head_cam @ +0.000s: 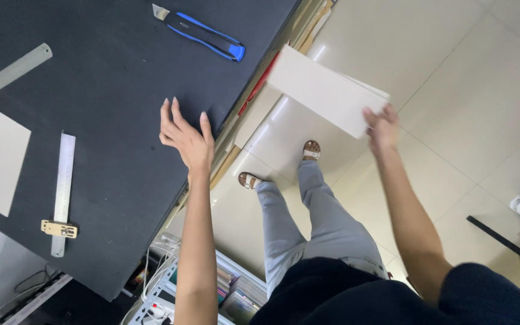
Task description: Measuring cardboard with a ruler and cutting it into pieces using a utility knife.
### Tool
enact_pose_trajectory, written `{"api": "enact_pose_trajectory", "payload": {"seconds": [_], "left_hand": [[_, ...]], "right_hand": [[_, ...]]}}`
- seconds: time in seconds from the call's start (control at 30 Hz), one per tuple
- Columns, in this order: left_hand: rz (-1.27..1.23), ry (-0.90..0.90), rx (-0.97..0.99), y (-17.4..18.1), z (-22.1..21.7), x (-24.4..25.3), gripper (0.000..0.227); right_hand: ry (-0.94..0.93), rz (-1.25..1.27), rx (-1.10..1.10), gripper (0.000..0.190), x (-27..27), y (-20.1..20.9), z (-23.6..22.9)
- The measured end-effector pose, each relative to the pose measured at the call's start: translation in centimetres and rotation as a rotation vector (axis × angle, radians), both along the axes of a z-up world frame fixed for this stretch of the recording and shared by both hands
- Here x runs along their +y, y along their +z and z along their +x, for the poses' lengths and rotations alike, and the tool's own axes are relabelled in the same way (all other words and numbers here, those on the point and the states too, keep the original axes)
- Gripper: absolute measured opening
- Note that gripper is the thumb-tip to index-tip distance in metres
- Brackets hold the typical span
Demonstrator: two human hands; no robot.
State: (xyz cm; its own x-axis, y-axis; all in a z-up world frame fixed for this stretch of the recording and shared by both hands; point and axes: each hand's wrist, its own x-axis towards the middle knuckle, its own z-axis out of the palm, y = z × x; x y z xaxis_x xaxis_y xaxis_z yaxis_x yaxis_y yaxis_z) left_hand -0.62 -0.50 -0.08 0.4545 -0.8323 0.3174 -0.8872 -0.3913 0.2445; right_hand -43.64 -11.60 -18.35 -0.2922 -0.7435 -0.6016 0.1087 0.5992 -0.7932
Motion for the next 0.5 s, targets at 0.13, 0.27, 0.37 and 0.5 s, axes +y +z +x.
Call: {"api": "enact_pose_trajectory", "payload": {"seconds": [0.13, 0.27, 0.37, 0.5], "left_hand": [[-0.029, 0.014, 0.015, -0.5, -0.2, -0.3, 0.059], [-0.146, -0.010, 0.144, 0.1, -0.7, 0.1, 0.049], [-0.354, 0.011, 0.201, 1.2, -1.2, 2.8, 0.039], [-0.414, 0.139, 0.366, 3.0, -3.6, 10.5, 0.031]], "right_hand": [[0.120, -0.037, 0.074, 0.044, 3.1, 8.8, -10.3], [0.124, -0.129, -0.065, 0.034, 3.0, 13.8, -13.6], [0.226, -0.132, -0.278, 0.031, 0.6, 15.2, -9.1], [0.369, -0.040, -0.600, 0.037, -0.6, 19.3, 5.6]]}}
